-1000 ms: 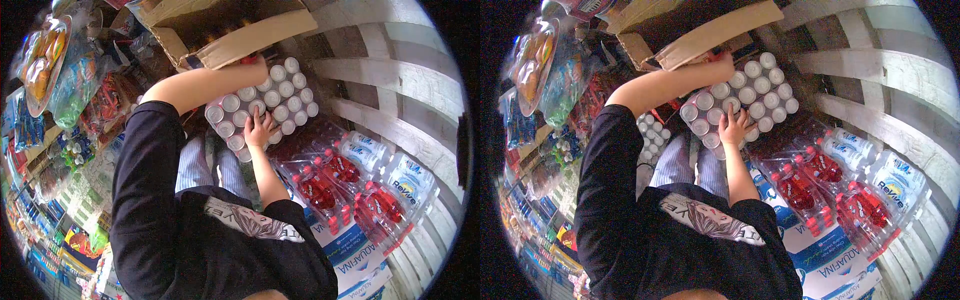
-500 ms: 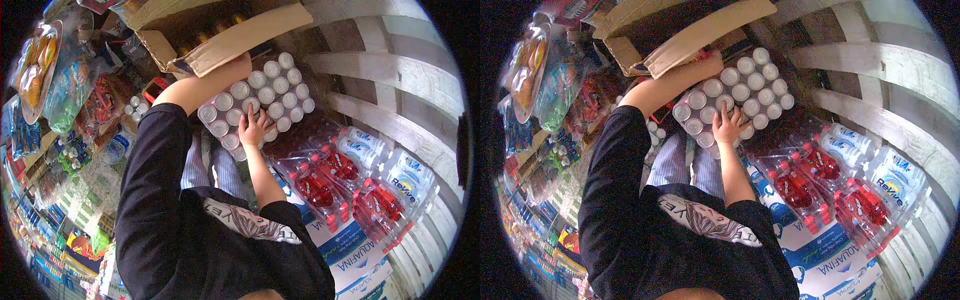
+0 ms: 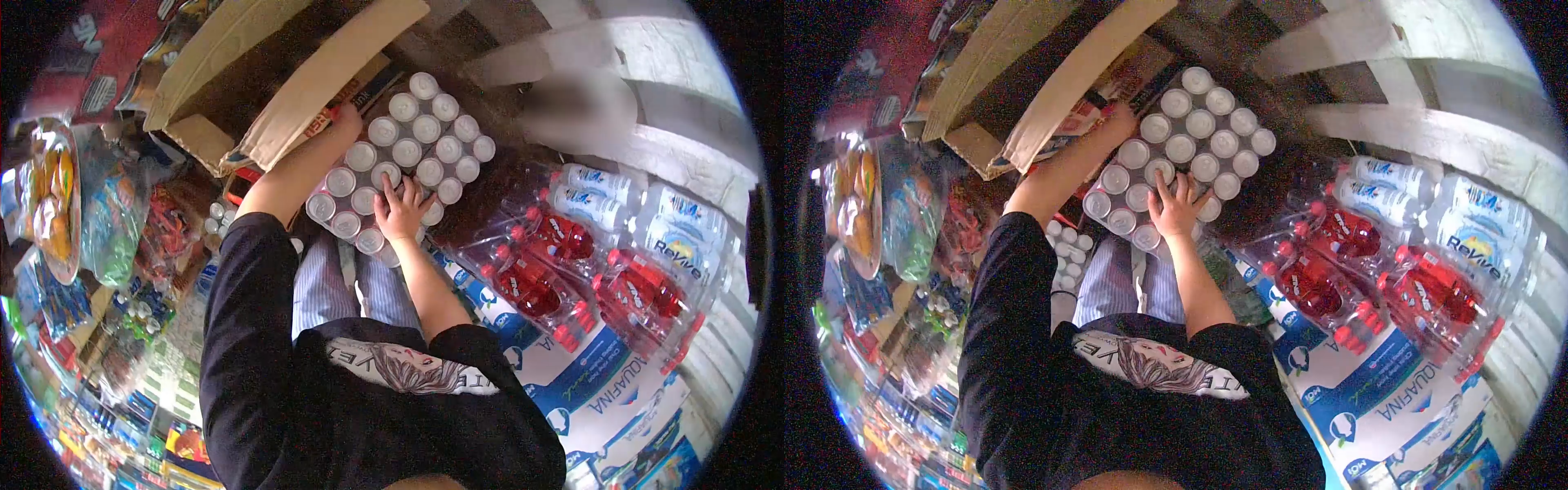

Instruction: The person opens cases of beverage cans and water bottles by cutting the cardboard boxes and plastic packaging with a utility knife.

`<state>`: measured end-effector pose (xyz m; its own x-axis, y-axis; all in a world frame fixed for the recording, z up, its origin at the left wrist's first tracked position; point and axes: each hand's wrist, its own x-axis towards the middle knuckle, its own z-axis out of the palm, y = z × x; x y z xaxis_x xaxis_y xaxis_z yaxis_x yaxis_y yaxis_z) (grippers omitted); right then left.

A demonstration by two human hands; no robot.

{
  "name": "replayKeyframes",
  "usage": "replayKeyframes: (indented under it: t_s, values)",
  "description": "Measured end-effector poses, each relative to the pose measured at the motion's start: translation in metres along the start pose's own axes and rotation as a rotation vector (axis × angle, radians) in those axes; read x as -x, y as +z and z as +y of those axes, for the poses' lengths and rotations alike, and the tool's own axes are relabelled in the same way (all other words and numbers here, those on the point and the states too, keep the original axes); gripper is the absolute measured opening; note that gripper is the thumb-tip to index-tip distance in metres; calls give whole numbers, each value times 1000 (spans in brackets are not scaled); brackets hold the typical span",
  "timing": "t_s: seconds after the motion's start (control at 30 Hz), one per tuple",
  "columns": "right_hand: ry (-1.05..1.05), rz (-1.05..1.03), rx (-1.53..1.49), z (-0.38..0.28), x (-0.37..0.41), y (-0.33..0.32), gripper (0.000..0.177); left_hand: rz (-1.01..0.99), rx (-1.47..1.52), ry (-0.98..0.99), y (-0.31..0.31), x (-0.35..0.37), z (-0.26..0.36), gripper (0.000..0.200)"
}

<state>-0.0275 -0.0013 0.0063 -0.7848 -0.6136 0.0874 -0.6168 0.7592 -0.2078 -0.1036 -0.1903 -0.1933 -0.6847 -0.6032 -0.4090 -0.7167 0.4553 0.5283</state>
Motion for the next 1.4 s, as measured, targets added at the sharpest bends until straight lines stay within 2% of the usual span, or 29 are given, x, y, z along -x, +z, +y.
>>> replayKeyframes:
  t_s: [0.27,0.4,0.47,0.63,0.7,0.77,0.8,0.87,0.9,0.93,1.0,1.13,1.2,1.3,1.33,1.4]
  values:
    - [42,-1,-68,1,-1,-5,41,-166,-1163,634,-27,12,-25,15]
    - [47,3,-76,4,0,-4,39,-265,-1172,687,-79,45,24,17]
    - [66,9,-79,4,1,-5,39,-463,-1285,549,-97,60,52,20]
    - [105,-22,-99,5,3,-8,45,-464,-1235,574,-123,78,73,21]
    - [76,-18,-117,6,3,-7,44,-454,-1225,604,-125,71,63,21]
    - [88,-17,-124,7,2,-8,43,-262,-1296,617,-125,63,34,21]
    - [79,-22,-127,7,3,-8,43,-269,-1312,629,-127,65,30,21]
    - [103,-4,-136,8,2,-10,42,-349,-1221,511,-156,82,52,21]
    - [105,-20,-158,7,3,-11,40,-429,-1093,566,-157,76,35,27]
    - [103,-37,-179,7,5,-12,38,-438,-1113,575,-167,90,39,27]
    - [111,-44,-183,9,5,-10,38,-226,-843,533,-194,135,50,33]
    - [91,-15,-124,8,9,-10,41,-214,-392,215,-206,213,21,36]
    - [94,18,-125,8,12,-5,42,-133,-179,250,-199,254,-11,35]
    - [67,61,-134,7,20,-6,44,-137,84,104,-186,307,-55,31]
    - [54,95,-142,7,23,-8,43,-115,98,95,-188,322,-64,31]
    - [0,85,-115,10,36,-17,42,-204,71,-3,-190,345,-76,32]
